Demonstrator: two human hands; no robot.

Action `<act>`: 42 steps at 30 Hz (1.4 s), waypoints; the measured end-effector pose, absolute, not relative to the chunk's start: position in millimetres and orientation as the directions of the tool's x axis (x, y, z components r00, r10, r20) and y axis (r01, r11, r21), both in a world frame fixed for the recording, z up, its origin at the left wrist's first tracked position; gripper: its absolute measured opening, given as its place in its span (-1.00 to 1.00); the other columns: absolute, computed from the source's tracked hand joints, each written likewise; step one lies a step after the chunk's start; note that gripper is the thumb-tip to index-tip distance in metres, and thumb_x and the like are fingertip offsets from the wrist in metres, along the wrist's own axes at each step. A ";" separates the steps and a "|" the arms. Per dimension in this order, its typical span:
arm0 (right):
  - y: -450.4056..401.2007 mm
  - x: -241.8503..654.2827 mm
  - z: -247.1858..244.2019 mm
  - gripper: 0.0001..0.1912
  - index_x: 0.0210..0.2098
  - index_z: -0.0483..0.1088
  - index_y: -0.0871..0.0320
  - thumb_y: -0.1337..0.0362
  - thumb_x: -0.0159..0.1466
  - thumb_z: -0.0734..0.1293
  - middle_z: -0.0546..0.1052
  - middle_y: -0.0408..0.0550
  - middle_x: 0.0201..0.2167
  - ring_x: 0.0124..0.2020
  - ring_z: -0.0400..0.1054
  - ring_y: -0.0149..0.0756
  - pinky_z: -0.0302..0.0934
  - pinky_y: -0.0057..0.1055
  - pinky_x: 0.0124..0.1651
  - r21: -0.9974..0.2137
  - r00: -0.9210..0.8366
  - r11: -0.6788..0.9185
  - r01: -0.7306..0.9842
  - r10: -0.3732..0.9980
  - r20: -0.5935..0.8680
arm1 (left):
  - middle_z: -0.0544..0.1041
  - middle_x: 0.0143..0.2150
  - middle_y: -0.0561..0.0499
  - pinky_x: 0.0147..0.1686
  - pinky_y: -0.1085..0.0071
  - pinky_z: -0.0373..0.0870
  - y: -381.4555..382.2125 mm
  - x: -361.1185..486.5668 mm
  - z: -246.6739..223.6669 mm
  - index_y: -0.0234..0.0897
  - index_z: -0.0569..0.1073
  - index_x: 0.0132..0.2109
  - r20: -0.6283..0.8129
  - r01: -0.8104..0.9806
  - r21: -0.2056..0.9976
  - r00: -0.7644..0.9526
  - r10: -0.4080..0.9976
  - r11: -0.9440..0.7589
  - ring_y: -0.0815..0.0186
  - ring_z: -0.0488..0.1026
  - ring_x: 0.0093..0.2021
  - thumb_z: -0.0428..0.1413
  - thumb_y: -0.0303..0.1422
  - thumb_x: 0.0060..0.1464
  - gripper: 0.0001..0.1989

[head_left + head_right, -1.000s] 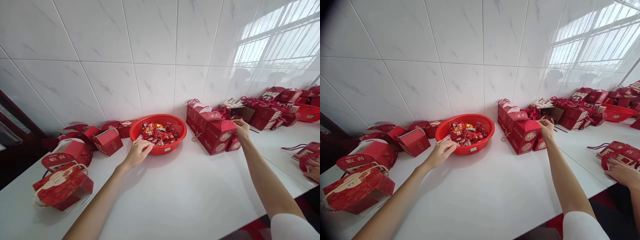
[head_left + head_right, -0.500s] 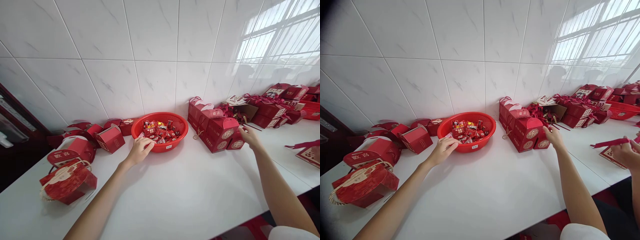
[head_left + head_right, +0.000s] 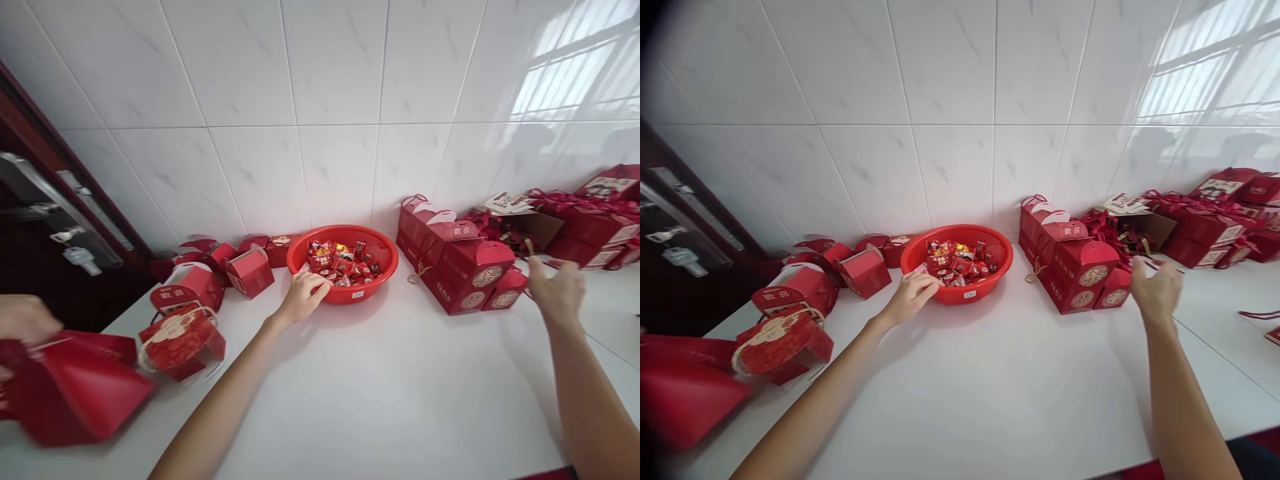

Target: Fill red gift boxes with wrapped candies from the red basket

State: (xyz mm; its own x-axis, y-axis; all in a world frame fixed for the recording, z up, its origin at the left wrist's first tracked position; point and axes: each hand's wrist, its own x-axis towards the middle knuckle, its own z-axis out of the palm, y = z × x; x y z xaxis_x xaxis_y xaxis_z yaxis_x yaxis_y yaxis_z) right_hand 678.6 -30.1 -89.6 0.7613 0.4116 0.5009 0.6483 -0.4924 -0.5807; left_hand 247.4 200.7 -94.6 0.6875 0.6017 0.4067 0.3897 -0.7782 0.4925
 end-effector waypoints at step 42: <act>24.8 446.9 -117.3 -0.68 0.15 0.25 0.05 0.22 0.42 0.23 0.47 0.12 0.09 -0.01 0.47 -0.18 0.41 -0.19 0.01 -0.555 0.031 0.443 0.704 0.762 0.647 | 0.63 -0.20 0.06 -0.22 0.37 0.41 151.5 187.5 -0.6 -0.07 0.41 0.22 0.098 0.665 0.393 0.656 0.748 -0.635 0.18 0.56 -0.22 -0.10 -0.31 0.24 -0.55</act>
State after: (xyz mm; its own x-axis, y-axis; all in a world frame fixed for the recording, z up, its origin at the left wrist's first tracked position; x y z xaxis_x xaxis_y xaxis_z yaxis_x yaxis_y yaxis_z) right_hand 446.9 24.8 -117.3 0.0309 0.7618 0.6470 0.7043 0.4427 -0.5549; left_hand 187.5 151.5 -0.6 0.6561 0.7484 0.0975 0.6655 -0.6346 0.3930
